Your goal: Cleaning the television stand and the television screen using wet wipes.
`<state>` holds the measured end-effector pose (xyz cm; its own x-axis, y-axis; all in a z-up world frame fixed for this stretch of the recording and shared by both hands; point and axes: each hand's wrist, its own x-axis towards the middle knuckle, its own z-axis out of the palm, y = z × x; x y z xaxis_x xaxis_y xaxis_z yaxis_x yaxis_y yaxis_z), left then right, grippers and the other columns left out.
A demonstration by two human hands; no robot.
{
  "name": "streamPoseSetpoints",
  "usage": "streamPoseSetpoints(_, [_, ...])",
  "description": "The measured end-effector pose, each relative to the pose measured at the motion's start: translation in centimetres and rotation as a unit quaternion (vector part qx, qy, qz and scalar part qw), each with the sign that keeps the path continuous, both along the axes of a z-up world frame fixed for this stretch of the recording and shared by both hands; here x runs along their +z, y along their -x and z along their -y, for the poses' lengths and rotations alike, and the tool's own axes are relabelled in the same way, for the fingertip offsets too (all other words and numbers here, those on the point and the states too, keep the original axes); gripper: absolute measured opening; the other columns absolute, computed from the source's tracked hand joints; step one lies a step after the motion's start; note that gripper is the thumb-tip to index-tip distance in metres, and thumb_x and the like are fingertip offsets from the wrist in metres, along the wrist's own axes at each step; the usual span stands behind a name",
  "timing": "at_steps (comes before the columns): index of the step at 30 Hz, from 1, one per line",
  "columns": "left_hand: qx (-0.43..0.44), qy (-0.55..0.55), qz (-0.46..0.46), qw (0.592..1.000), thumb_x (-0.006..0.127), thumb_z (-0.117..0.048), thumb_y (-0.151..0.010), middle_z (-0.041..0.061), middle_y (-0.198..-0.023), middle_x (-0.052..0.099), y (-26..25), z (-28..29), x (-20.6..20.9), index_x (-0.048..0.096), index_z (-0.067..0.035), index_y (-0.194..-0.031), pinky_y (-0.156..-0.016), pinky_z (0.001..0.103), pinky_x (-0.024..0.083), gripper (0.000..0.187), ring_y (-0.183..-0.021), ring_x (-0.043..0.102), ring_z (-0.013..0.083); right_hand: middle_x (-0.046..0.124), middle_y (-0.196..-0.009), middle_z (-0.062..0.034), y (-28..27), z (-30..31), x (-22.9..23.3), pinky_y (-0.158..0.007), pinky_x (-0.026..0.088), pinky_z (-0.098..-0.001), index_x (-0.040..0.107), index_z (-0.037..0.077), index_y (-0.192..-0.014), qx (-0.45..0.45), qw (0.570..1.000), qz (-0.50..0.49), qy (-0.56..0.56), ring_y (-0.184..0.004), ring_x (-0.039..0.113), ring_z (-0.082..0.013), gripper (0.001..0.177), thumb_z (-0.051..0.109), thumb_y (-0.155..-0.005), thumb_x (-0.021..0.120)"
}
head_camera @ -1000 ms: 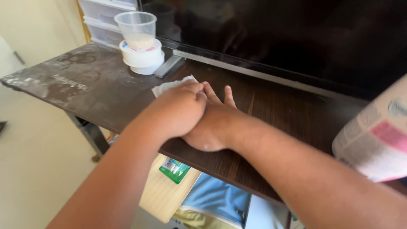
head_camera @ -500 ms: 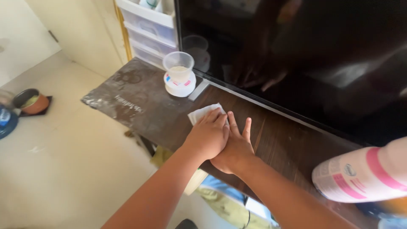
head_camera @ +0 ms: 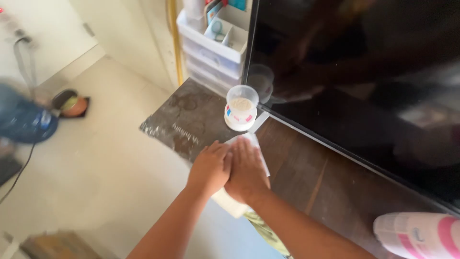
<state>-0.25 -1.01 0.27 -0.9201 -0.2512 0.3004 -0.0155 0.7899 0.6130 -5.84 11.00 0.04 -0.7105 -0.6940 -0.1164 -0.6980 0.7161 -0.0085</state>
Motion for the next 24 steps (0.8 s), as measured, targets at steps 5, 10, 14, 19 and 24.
streamPoseSetpoints(5, [-0.004, 0.007, -0.029, 1.000, 0.054, -0.016, -0.095, 0.015, -0.112, 0.073, 1.1, 5.6, -1.1, 0.071, -0.006, -0.112, -0.101, 0.050, 0.046, 0.026, -0.115, 0.064, 0.0400, 0.008, -0.166, -0.0242, -1.0, 6.1, 4.2, -0.122, 0.003, -0.0506, 0.022, -0.005, -0.155, -0.006, 0.996, 0.078, -0.039, -0.155, 0.001, -0.0385, 0.080, 0.037, -0.091, 0.047])
streamPoseSetpoints(10, [-0.010, 0.005, -0.030, 0.999, 0.057, -0.012, -0.095, 0.012, -0.112, 0.074, 1.4, 11.8, -0.7, 0.073, -0.005, -0.111, -0.101, 0.047, 0.048, 0.024, -0.117, 0.064, 0.0382, 0.009, -0.167, -0.0250, -0.4, 11.8, 2.9, -0.123, 0.005, -0.0523, 0.022, -0.005, -0.156, -0.003, 0.996, 0.063, -0.056, -0.155, 0.002, -0.0398, 0.078, 0.034, -0.093, 0.046])
streamPoseSetpoints(14, [0.013, 0.042, -0.095, 0.995, 0.060, -0.011, -0.093, 0.010, -0.113, 0.074, 2.5, 17.0, -0.1, 0.074, -0.005, -0.108, -0.102, 0.046, 0.049, 0.022, -0.117, 0.064, 0.0362, 0.008, -0.167, -0.0217, 0.6, 16.1, 2.6, -0.122, 0.004, -0.0493, 0.016, -0.003, -0.157, -0.030, 0.998, 0.058, -0.022, -0.155, 0.000, -0.0358, 0.079, 0.042, -0.095, 0.038])
streamPoseSetpoints(19, [0.108, 0.047, -0.102, 0.988, 0.060, -0.017, -0.095, 0.013, -0.123, 0.069, 4.9, 22.2, -1.2, 0.071, -0.005, -0.115, -0.097, 0.048, 0.048, 0.026, -0.119, 0.061, 0.0361, 0.004, -0.167, -0.0196, 1.7, 19.8, 3.3, -0.122, 0.002, -0.0460, 0.009, -0.004, -0.157, -0.047, 0.994, 0.099, -0.024, -0.155, -0.002, -0.0325, 0.096, 0.069, -0.097, 0.026])
streamPoseSetpoints(24, [0.228, -0.132, 0.098, 0.960, 0.039, -0.038, -0.102, 0.010, -0.125, 0.067, 6.4, 22.1, 0.7, 0.066, -0.016, -0.128, -0.092, 0.049, 0.049, 0.043, -0.115, 0.061, 0.0364, 0.006, -0.166, -0.0196, 2.9, 20.9, 2.5, -0.122, 0.002, -0.0469, 0.013, -0.004, -0.156, -0.035, 0.997, 0.063, -0.004, -0.154, 0.000, -0.0324, 0.093, 0.067, -0.097, 0.026])
